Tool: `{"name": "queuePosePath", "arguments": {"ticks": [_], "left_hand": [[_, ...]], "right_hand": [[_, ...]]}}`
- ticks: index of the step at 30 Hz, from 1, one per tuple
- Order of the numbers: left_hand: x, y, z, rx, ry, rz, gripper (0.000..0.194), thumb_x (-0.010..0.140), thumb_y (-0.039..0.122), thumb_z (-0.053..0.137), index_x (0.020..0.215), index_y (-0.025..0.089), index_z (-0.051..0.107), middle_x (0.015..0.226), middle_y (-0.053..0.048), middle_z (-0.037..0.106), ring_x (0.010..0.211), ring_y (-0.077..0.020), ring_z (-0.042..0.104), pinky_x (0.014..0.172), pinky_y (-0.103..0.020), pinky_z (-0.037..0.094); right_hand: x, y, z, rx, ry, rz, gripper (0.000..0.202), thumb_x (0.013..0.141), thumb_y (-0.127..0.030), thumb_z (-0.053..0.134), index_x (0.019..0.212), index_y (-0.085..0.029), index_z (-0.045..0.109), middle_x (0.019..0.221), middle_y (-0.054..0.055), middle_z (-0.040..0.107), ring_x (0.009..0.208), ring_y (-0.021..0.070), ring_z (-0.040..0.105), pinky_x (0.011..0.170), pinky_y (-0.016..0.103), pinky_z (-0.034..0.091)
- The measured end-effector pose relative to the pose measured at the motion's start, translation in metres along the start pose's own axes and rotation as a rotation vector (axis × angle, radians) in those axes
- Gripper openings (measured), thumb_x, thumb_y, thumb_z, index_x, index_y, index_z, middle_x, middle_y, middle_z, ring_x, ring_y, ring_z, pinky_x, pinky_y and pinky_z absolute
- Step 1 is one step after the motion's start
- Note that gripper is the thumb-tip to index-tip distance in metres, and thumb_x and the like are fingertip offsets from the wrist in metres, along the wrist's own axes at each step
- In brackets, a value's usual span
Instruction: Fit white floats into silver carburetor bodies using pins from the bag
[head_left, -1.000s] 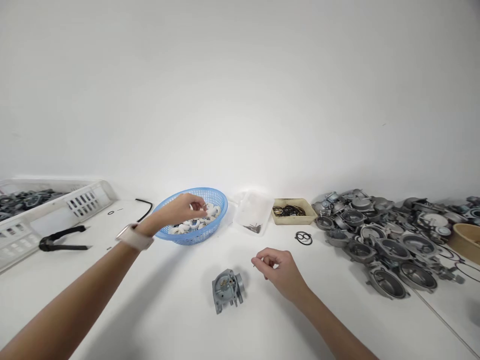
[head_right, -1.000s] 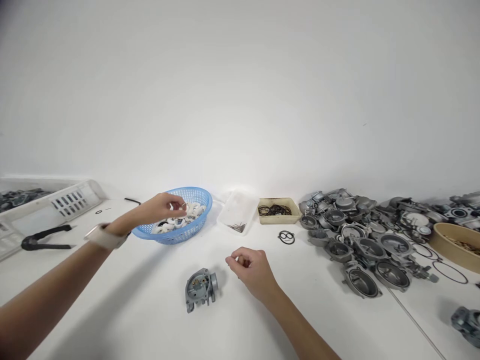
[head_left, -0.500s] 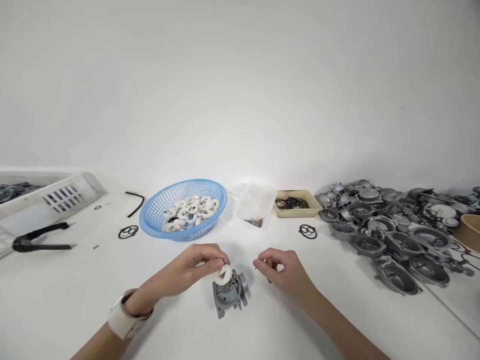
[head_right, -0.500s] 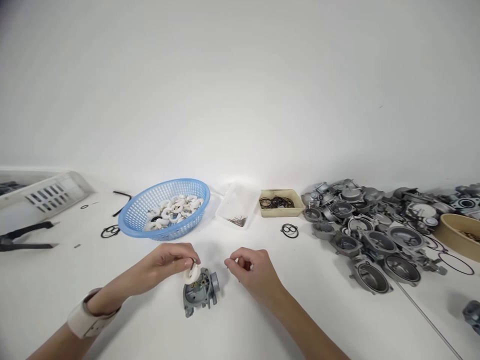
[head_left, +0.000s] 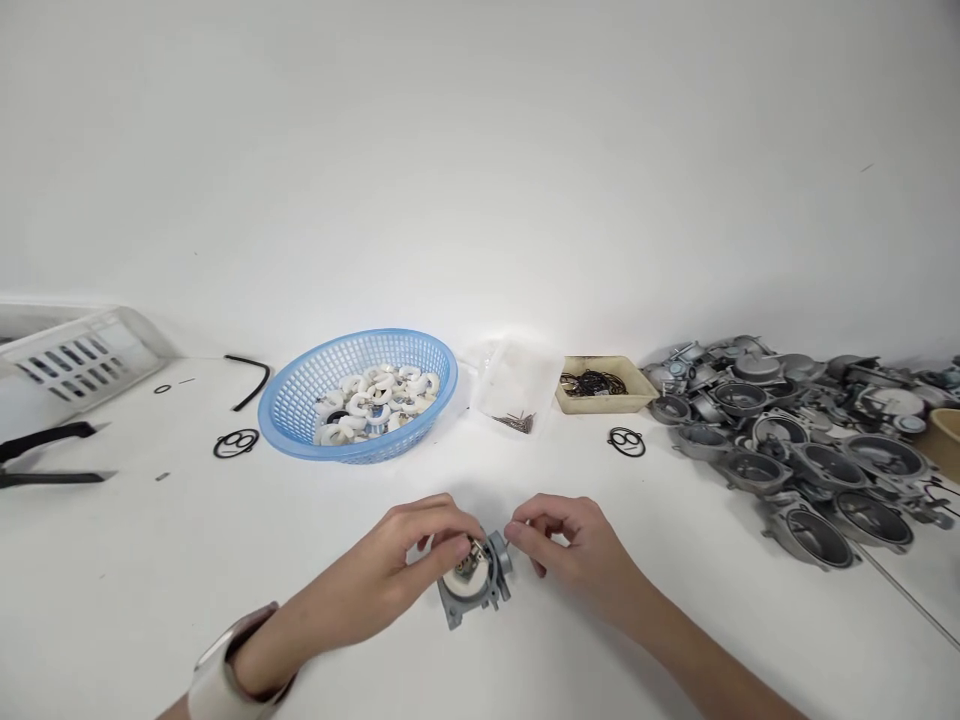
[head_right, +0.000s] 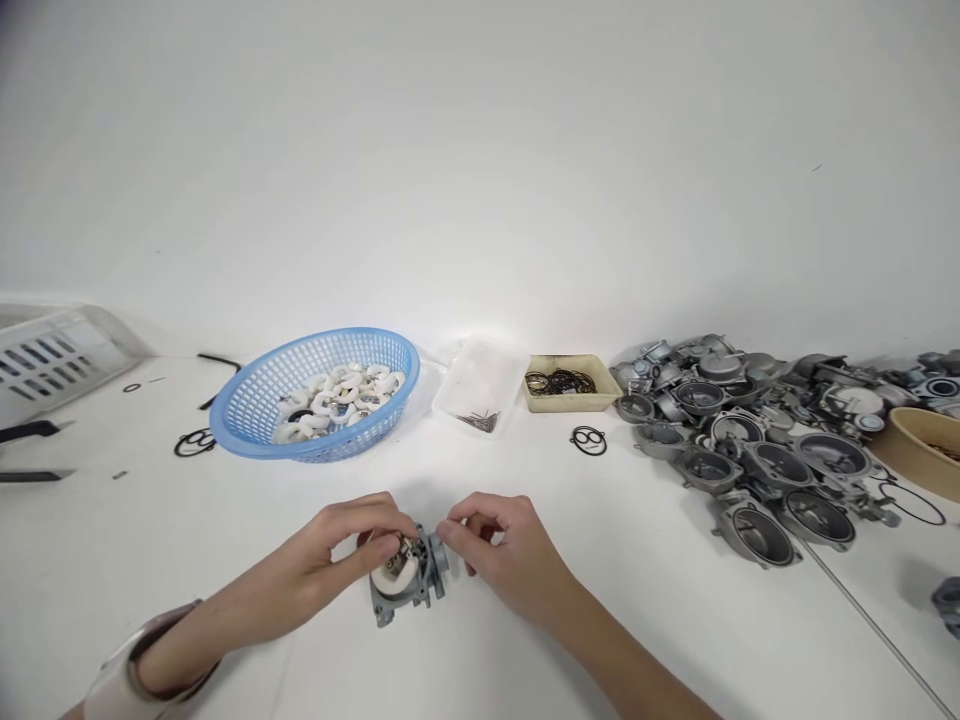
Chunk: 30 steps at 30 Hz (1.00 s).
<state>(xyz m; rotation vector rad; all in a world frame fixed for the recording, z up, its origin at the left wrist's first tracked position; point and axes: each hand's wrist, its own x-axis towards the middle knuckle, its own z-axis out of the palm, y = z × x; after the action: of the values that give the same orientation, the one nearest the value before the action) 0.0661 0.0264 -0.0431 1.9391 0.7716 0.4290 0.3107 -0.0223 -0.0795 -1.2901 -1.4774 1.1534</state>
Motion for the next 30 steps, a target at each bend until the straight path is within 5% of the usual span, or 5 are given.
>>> {"name": "queuePosePath", "arguments": {"ticks": [8, 12, 16, 23, 30], "left_hand": [[0.007, -0.010, 0.015, -0.007, 0.156, 0.029, 0.035, 0.107, 0.046, 0.051, 0.092, 0.022, 0.070, 0.084, -0.002, 0.065, 0.076, -0.0171, 0.055, 0.068, -0.031, 0.043], [0.000, -0.004, 0.012, 0.125, 0.113, 0.083, 0.018, 0.101, 0.037, 0.062, 0.116, 0.028, 0.068, 0.105, -0.003, 0.067, 0.089, -0.0183, 0.061, 0.078, -0.031, 0.048], [-0.006, 0.002, 0.005, 0.258, 0.042, 0.129, 0.053, 0.085, 0.023, 0.079, 0.133, 0.032, 0.059, 0.121, -0.001, 0.066, 0.106, -0.0215, 0.063, 0.093, -0.033, 0.051], [-0.006, 0.000, 0.006, 0.310, 0.059, 0.174, 0.029, 0.094, 0.025, 0.071, 0.122, 0.030, 0.067, 0.118, -0.002, 0.067, 0.100, -0.0195, 0.068, 0.091, -0.031, 0.055], [-0.005, -0.006, 0.008, 0.399, 0.136, 0.238, 0.033, 0.090, 0.027, 0.075, 0.122, 0.026, 0.064, 0.112, -0.005, 0.066, 0.095, -0.0214, 0.066, 0.084, -0.032, 0.056]], "right_hand": [[0.001, 0.004, 0.017, 0.183, 0.010, 0.069, 0.030, 0.090, -0.048, 0.071, 0.084, -0.018, 0.073, 0.054, -0.005, 0.051, 0.052, 0.0113, 0.049, 0.054, 0.025, 0.040], [-0.001, 0.003, 0.013, 0.155, 0.025, 0.055, 0.029, 0.091, -0.046, 0.071, 0.083, -0.019, 0.073, 0.053, -0.006, 0.050, 0.051, 0.0111, 0.049, 0.054, 0.025, 0.041], [-0.001, 0.004, 0.009, 0.131, 0.068, 0.056, 0.032, 0.090, -0.050, 0.071, 0.083, -0.019, 0.073, 0.053, -0.005, 0.049, 0.050, 0.0115, 0.049, 0.053, 0.026, 0.040], [-0.002, 0.001, 0.012, 0.101, 0.075, 0.084, 0.034, 0.089, -0.052, 0.071, 0.081, -0.019, 0.073, 0.055, -0.004, 0.050, 0.053, 0.0129, 0.050, 0.056, 0.027, 0.042], [-0.002, 0.004, 0.015, 0.074, 0.020, 0.081, 0.032, 0.090, -0.051, 0.069, 0.081, -0.020, 0.073, 0.061, -0.002, 0.054, 0.059, 0.0144, 0.052, 0.058, 0.028, 0.043]]}}
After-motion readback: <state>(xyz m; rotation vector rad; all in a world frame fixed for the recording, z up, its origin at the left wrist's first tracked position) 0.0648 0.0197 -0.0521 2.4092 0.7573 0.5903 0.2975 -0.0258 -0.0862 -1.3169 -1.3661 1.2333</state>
